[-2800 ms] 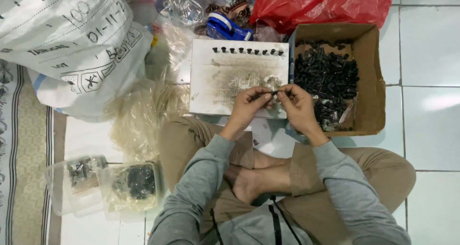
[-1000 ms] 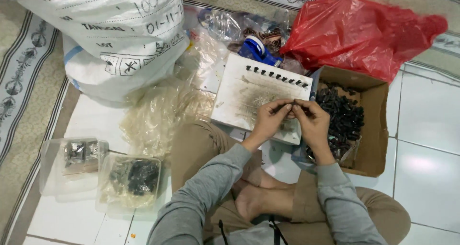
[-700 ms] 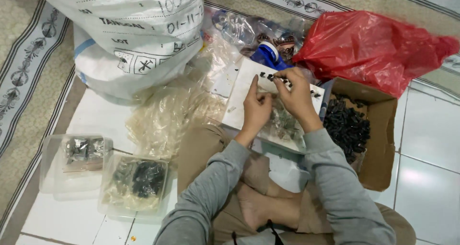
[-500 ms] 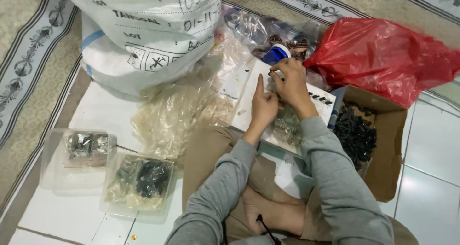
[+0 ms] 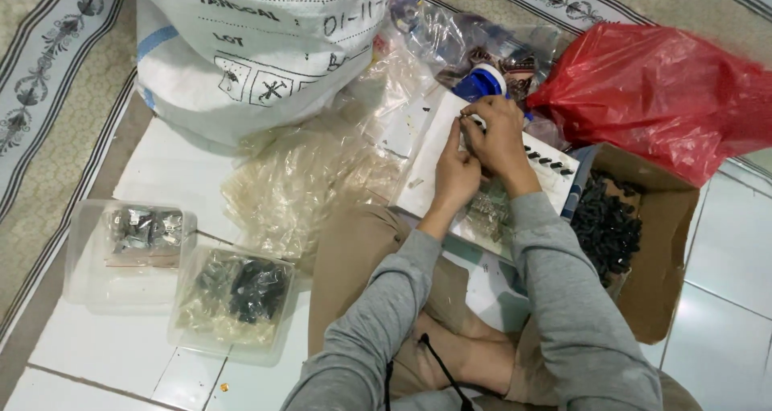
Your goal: Assembling small black components into a white template by hand
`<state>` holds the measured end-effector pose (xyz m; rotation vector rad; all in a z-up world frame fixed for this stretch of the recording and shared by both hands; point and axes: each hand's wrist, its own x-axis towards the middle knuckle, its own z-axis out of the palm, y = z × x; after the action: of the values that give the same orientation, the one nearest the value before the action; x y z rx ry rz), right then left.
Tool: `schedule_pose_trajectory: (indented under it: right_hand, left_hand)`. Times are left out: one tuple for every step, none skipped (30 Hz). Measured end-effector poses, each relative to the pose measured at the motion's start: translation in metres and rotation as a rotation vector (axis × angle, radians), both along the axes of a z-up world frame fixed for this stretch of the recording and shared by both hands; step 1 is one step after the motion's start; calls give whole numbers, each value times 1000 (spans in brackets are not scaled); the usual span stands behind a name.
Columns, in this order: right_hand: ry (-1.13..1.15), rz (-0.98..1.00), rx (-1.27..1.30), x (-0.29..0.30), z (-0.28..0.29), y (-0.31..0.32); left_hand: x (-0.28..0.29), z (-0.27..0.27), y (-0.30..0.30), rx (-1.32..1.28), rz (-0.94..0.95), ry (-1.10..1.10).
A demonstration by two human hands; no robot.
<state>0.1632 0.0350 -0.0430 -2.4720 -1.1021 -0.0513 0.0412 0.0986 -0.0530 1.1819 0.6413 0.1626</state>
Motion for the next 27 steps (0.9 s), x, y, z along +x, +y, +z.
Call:
schedule_pose_trajectory:
  right_hand:
    - [-2, -6, 5, 1, -2, -1]
    - [3, 1, 12, 2, -3, -2]
    - [9, 10, 21, 3, -5, -2]
    - [7, 6, 27, 1, 6, -2]
    - [8, 17, 71, -4, 17, -2]
    - [9, 27, 115, -9, 27, -4]
    - [12, 16, 119, -9, 36, -9]
    - [-1, 27, 152, -9, 46, -16]
    - [-21, 26, 190, -9, 56, -25]
    - [-24, 4, 197, -5, 69, -37]
    - [-60, 41, 213, -6, 80, -55]
    - [-97, 78, 229, -7, 92, -75]
    - [-97, 36, 230, -8, 96, -100]
    - [-106, 16, 204, -11, 100, -127]
    - [-116, -6, 179, -15, 104, -154]
    - [-115, -51, 181, -31, 123, -176]
    - [-58, -69, 105, -47, 143, -199]
    - [3, -86, 32, -64, 163, -221]
    - [-1, -118, 41, -73, 158, -248]
    - [47, -207, 6, -84, 153, -275]
    - [92, -290, -25, -93, 150, -301]
    - [86, -315, -12, -101, 137, -324]
    - [241, -450, -25, -113, 121, -348]
    - [400, -582, -33, -125, 105, -371]
    - [410, -603, -17, -129, 89, -385]
    - [514, -660, -155, -133, 73, -399]
    - [613, -715, -289, -138, 56, -411]
  left_hand:
    - [-1, 4, 0, 5, -6, -2]
    - [-1, 8, -1, -2, 11, -3]
    - [-2, 12, -1, -8, 30, -5]
    - [-2, 14, 0, -2, 26, -6]
    - [-4, 16, 0, 1, 52, -17]
    - [-5, 18, -1, 4, 78, -27]
    - [-9, 24, 0, 7, 67, -23]
    - [-12, 30, 1, 42, 113, -15]
    - [-14, 36, 1, 80, 146, -14]
    - [-8, 29, 1, 88, 124, -16]
    - [-6, 22, -3, 182, 236, -48]
    - [-3, 15, -8, 276, 347, -83]
    - [-3, 17, -9, 278, 305, -84]
    - [-2, 19, -11, 312, 326, -182]
    - [-1, 20, -14, 343, 344, -283]
    - [-11, 37, -19, 342, 300, -286]
    - [-19, 54, -25, 360, 216, -400]
    - [-26, 72, -30, 373, 133, -515]
    - [-30, 75, -38, 373, 101, -525]
    - [-34, 79, -44, 423, 37, -555]
    - [-37, 84, -51, 476, -21, -588]
    - [-38, 86, -59, 479, -46, -603]
    - [-43, 86, -68, 591, -125, -664]
    - [-48, 86, -78, 701, -204, -727]
    - [-51, 78, -90, 704, -233, -729]
    - [-54, 70, -102, 789, -258, -726]
    - [-57, 62, -112, 876, -279, -729]
